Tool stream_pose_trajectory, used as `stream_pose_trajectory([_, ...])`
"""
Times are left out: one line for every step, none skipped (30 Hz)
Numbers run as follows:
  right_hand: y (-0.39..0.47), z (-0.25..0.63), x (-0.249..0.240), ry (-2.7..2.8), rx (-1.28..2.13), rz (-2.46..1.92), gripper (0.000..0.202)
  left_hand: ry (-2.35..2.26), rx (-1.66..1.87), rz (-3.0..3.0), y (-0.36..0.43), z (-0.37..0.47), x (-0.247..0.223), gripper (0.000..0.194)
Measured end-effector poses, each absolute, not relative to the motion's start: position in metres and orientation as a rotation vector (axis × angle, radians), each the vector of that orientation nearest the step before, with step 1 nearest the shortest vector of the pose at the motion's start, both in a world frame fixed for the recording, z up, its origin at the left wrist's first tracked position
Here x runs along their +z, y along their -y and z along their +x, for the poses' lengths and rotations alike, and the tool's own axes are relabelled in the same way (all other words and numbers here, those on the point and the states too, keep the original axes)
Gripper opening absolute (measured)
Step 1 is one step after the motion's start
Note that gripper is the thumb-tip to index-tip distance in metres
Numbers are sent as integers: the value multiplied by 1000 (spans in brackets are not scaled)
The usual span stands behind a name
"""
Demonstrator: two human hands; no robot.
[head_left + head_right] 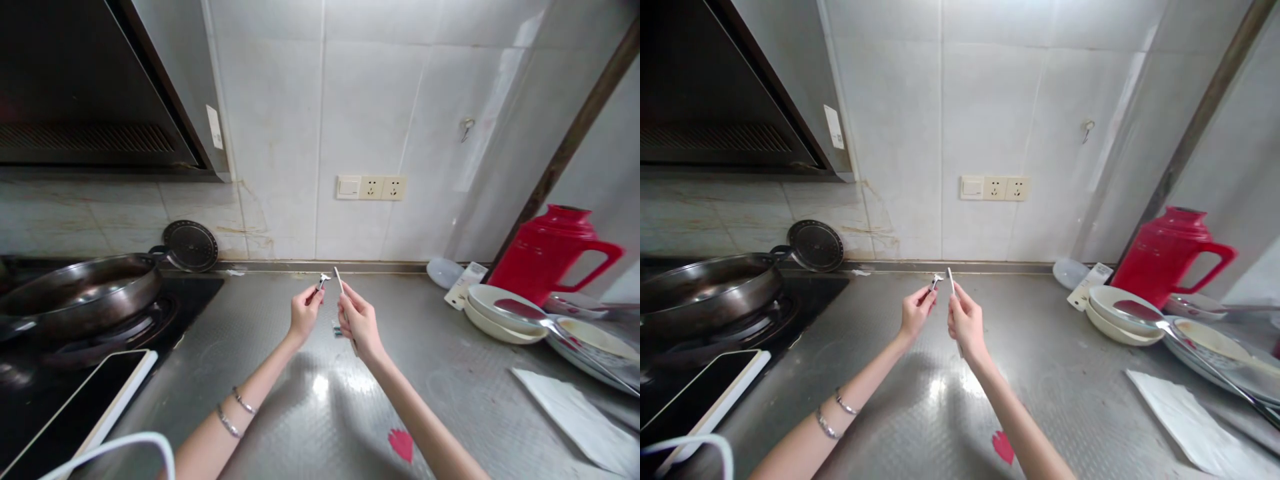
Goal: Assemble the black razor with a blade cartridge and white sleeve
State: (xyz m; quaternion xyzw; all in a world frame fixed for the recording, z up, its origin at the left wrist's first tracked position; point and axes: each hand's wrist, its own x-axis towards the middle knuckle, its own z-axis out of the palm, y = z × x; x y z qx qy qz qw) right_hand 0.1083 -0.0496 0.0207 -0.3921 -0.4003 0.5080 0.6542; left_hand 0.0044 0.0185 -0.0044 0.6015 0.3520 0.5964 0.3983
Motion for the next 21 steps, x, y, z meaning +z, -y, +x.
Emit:
stream_pose_trajectory([49, 106, 19, 895, 1141, -889, 62, -897, 1504, 1528, -16, 6, -4, 32])
stream_pose_trajectory([49, 103, 18, 880, 1137, -887, 64, -905, 1504, 1533, -14, 7, -4, 32])
stream_pose_trajectory([49, 100, 16, 864, 1140, -885, 65, -911, 1509, 1539, -12, 8, -4, 32])
stream_pose_trajectory([50, 97, 15, 848, 1145, -880, 66, -915, 1514, 1544, -10, 9, -4, 32])
stream_pose_trajectory([51, 95, 14, 832, 1150, -873, 67, -918, 1521, 1548, -8, 10, -4, 31])
stream_pose_trajectory([52, 94, 14, 815, 1152, -865, 67, -920, 1528, 1551, -6, 11, -4, 31])
stream_pose_trajectory([52, 93, 15, 800, 1155, -856, 67, -923, 1535, 1550, -4, 12, -4, 31])
stream_pose_trajectory([53, 93, 16, 786, 1156, -843, 66, -928, 1543, 1545, -3, 14, -4, 30])
stream_pose_trajectory([53, 93, 18, 774, 1157, -828, 65, -933, 1553, 1538, -2, 15, -4, 30])
stream_pose_trajectory([54, 93, 19, 762, 1159, -814, 64, -936, 1563, 1530, -1, 15, -5, 30])
stream_pose_trajectory([55, 92, 20, 752, 1166, -803, 63, -934, 1572, 1520, 0, 16, -5, 31])
stream_pose_trajectory([56, 91, 21, 742, 1178, -798, 63, -930, 1578, 1506, 0, 16, -5, 32])
stream_pose_trajectory([59, 89, 21, 733, 1195, -799, 62, -927, 1579, 1490, 0, 16, -6, 34])
stream_pose_trajectory([62, 87, 20, 725, 1213, -805, 62, -926, 1576, 1473, 0, 16, -6, 35])
stream_pose_trajectory([65, 85, 19, 719, 1232, -815, 62, -928, 1574, 1457, 0, 16, -6, 36])
stream_pose_trajectory([68, 83, 18, 716, 1248, -824, 62, -930, 1572, 1443, 0, 15, -6, 37])
stream_pose_trajectory([70, 81, 18, 714, 1258, -831, 63, -932, 1572, 1433, -1, 15, -6, 37])
stream_pose_trajectory([71, 80, 18, 712, 1261, -833, 63, -932, 1572, 1425, -1, 15, -6, 37])
stream_pose_trajectory([72, 80, 18, 710, 1257, -829, 64, -929, 1575, 1419, -1, 15, -6, 37])
stream_pose_trajectory([72, 80, 19, 706, 1251, -819, 64, -924, 1575, 1417, -1, 15, -6, 36])
stream_pose_trajectory([72, 80, 20, 700, 1243, -805, 64, -920, 1572, 1417, 0, 16, -6, 36])
